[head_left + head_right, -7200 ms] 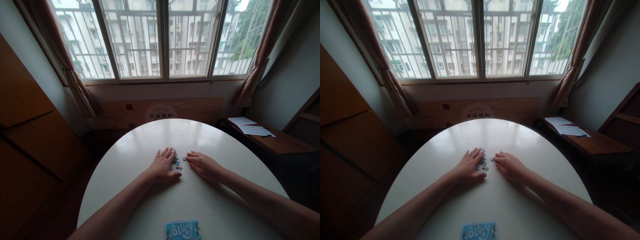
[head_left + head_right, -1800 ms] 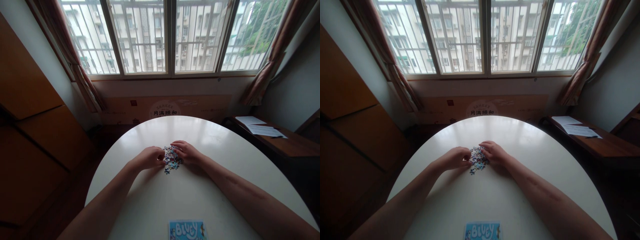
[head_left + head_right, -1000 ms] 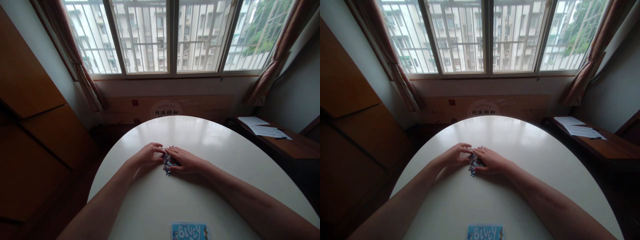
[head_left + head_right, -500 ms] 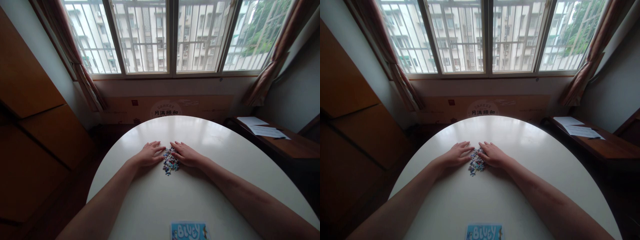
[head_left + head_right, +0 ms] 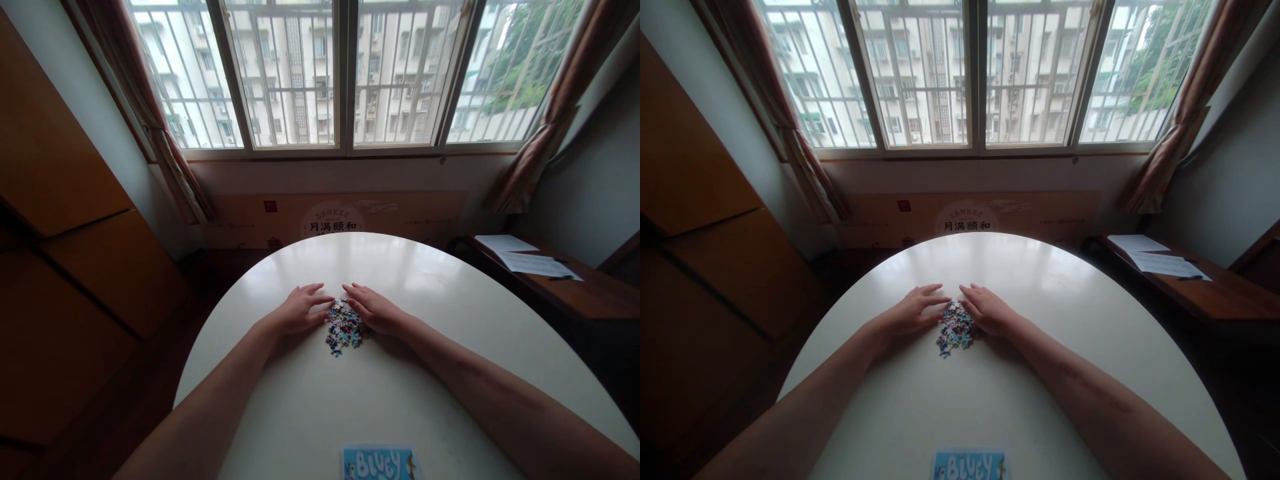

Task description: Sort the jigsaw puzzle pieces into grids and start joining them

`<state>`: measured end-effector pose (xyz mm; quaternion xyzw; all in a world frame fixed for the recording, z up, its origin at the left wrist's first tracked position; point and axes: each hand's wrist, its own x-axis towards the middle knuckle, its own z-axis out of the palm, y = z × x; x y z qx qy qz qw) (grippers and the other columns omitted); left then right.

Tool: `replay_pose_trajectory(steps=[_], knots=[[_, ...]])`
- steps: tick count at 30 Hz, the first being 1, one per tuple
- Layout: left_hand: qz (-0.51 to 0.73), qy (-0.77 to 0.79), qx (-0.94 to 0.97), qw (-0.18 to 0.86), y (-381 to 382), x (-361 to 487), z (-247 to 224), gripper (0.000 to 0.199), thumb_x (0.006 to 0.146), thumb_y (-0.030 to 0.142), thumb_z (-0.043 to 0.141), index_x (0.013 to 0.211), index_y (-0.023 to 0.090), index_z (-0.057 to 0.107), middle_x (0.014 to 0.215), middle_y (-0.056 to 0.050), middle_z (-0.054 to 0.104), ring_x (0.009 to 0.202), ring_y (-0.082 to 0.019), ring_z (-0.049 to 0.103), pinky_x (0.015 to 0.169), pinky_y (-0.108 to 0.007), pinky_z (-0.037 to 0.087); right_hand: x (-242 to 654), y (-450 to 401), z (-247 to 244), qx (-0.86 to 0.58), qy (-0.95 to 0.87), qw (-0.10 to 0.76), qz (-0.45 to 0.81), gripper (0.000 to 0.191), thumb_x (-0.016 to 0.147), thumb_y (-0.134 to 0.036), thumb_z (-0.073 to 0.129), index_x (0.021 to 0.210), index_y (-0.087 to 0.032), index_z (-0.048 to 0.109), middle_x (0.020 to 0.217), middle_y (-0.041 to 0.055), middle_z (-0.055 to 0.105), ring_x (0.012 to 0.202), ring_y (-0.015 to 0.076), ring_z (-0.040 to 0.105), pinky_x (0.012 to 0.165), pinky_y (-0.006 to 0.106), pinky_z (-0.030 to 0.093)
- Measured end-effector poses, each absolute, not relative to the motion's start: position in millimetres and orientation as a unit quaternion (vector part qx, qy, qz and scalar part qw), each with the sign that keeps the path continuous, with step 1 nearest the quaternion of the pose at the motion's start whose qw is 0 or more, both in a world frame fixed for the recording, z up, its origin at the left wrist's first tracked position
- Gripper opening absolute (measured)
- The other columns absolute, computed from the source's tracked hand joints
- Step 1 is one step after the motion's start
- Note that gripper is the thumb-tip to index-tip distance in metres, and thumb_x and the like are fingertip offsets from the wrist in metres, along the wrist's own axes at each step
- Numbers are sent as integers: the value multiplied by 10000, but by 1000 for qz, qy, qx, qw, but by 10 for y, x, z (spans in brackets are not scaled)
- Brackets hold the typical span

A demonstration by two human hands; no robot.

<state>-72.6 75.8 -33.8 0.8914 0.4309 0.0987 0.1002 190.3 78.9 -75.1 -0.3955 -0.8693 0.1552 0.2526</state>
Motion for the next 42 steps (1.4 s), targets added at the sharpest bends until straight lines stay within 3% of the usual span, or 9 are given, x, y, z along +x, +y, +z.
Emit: replay_pose_trajectory(steps=[4, 8, 18, 29, 36, 42], knots=[[191, 430, 879, 81, 767, -622, -377, 267, 940, 365, 617, 1159, 295, 755, 1428, -101, 555, 1326, -294, 501, 1145, -487, 372, 1908, 853, -760, -417, -849, 292, 140, 412, 1005, -278, 430, 1354, -189, 629, 1396, 103, 574, 1384, 274, 460, 1176, 472, 377], [227, 433, 870, 64, 720, -458, -369, 166, 914, 303, 654, 991, 282, 800, 1336, -78, 621, 1247, -285, 556, 1090, -478, 443, 1893, 890, -767, -426, -840, 309, 133, 343, 961, -217, 485, 1200, -208, 732, 1342, 98, 610, 1321, 266, 524, 1162, 456, 405], [243, 464, 850, 65, 713, -341, -428, 86, 821, 255, 750, 879, 267, 812, 1302, -86, 645, 1221, -293, 574, 1080, -464, 449, 1859, 879, -730, -425, -841, 309, 129, 274, 950, -248, 548, 1101, -236, 777, 1319, 86, 626, 1288, 261, 545, 1142, 435, 413], [282, 469, 829, 114, 759, -362, -358, 127, 879, 228, 667, 836, 208, 785, 1247, -93, 676, 1198, -272, 591, 1072, -438, 452, 1849, 890, -682, -450, -824, 310, 151, 309, 942, -238, 533, 1150, -204, 758, 1308, 96, 634, 1238, 236, 587, 1122, 380, 428], [260, 432, 847, 168, 704, -365, -363, 90, 840, 225, 715, 793, 234, 791, 1323, -68, 636, 1298, -297, 503, 1133, -485, 377, 1852, 877, -509, -474, -822, 269, 165, 299, 924, -192, 521, 1066, -183, 785, 1241, 91, 674, 1179, 208, 624, 1065, 302, 458], [265, 404, 865, 135, 680, -347, -382, 42, 815, 268, 764, 834, 267, 801, 1345, -69, 620, 1289, -316, 511, 1122, -520, 373, 1834, 953, -399, -492, -830, 205, 166, 260, 880, -194, 579, 1022, -213, 796, 1146, 38, 721, 1074, 190, 665, 988, 253, 481]])
